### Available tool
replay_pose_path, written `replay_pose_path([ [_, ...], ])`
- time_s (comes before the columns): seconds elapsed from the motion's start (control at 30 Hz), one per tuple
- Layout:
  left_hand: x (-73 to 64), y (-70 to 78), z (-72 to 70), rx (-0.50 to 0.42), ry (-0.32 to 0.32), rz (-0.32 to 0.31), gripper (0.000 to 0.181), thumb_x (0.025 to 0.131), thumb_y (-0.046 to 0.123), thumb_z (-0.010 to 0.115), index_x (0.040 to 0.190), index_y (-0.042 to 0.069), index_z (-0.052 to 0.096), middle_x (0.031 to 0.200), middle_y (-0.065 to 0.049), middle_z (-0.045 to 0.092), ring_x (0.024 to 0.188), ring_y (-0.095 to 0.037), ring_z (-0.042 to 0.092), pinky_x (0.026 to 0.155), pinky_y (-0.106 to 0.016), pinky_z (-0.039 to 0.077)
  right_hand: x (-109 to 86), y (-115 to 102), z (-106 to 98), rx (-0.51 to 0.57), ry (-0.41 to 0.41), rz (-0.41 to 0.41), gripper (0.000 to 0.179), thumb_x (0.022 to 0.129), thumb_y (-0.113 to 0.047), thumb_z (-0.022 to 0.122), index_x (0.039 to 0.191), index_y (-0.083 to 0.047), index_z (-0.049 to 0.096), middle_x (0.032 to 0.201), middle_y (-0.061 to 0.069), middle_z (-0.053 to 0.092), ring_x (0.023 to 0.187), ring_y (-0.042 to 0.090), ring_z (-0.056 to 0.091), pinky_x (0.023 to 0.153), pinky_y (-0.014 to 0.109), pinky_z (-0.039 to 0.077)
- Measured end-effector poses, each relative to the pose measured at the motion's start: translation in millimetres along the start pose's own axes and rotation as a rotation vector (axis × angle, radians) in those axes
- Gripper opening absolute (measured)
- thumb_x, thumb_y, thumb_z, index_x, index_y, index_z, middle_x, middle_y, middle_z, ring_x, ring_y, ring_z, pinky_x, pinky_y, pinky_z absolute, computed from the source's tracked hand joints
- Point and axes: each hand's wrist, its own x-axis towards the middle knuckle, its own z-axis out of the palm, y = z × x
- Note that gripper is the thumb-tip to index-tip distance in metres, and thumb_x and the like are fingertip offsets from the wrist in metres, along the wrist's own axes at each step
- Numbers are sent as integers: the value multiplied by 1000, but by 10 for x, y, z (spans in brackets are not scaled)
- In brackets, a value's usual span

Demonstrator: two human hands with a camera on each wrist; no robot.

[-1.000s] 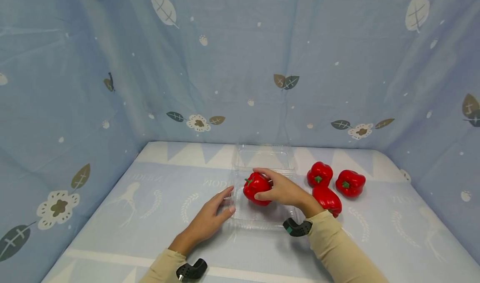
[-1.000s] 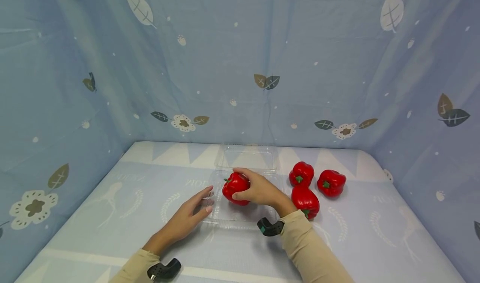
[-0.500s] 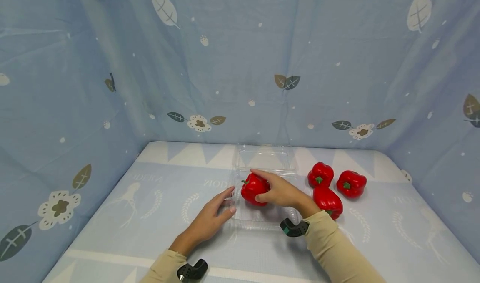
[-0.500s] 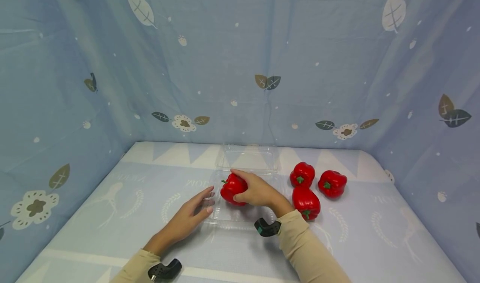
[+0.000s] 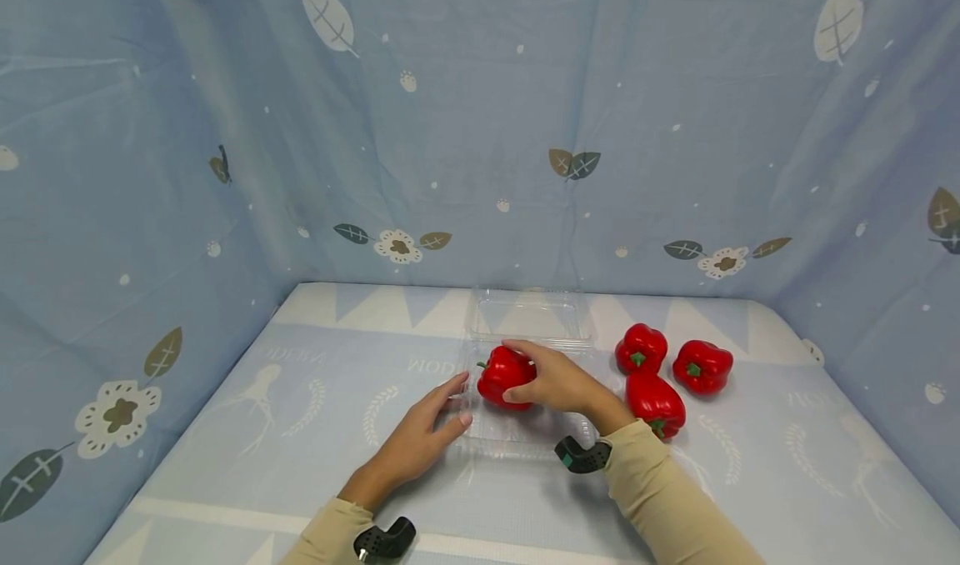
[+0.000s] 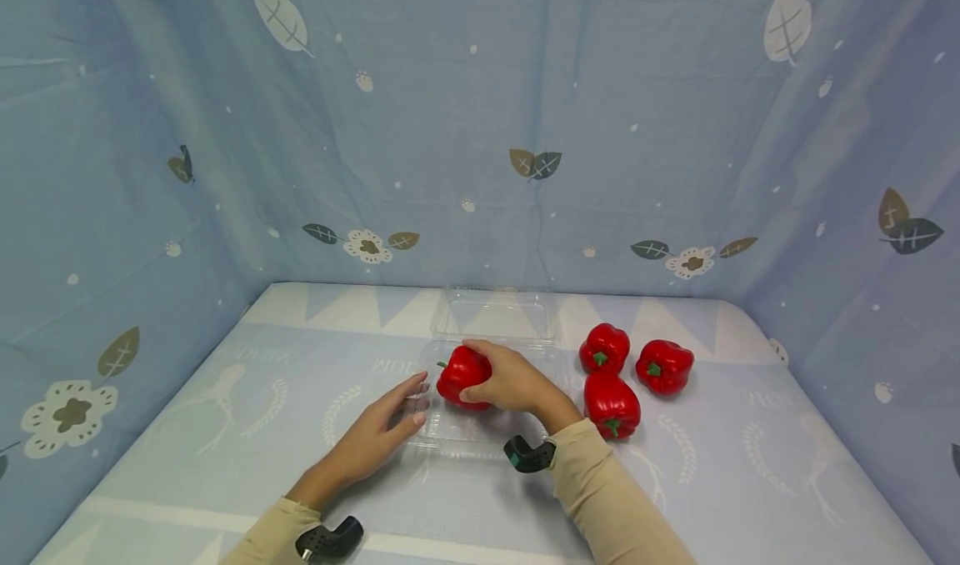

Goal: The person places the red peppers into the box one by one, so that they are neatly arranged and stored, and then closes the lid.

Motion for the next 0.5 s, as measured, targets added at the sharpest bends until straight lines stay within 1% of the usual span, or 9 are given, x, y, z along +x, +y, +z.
replay_pose_path([
  [0.17, -6, -5, 10, -1, 2, -7, 61, 101, 31, 61, 156, 22, 37, 153, 1, 45, 128, -20, 55, 108, -54, 39, 4, 4, 11, -8, -3, -7, 82, 80, -19, 85, 152, -18, 45, 139, 5, 56, 123, 29, 53, 95, 50, 52],
  [0.27, -5, -3, 7, 0, 1, -6, 61, 101, 31, 61, 156, 22, 37, 151, 0, 47, 128, -20, 55, 108, -54, 40, 10, 1, 20, -22, 0, -11, 82, 80, -20, 85, 152, -18, 45, 139, 5, 57, 122, 28, 54, 95, 50, 52],
  [0.5, 8, -24, 0, -10, 4, 11, 61, 100, 28, 62, 156, 22, 37, 147, -4, 51, 127, -20, 56, 108, -52, 40, 14, -13, 23, -37, -28, -48, 73, 88, -19, 77, 152, -11, 43, 133, 8, 59, 118, 26, 57, 95, 46, 52],
])
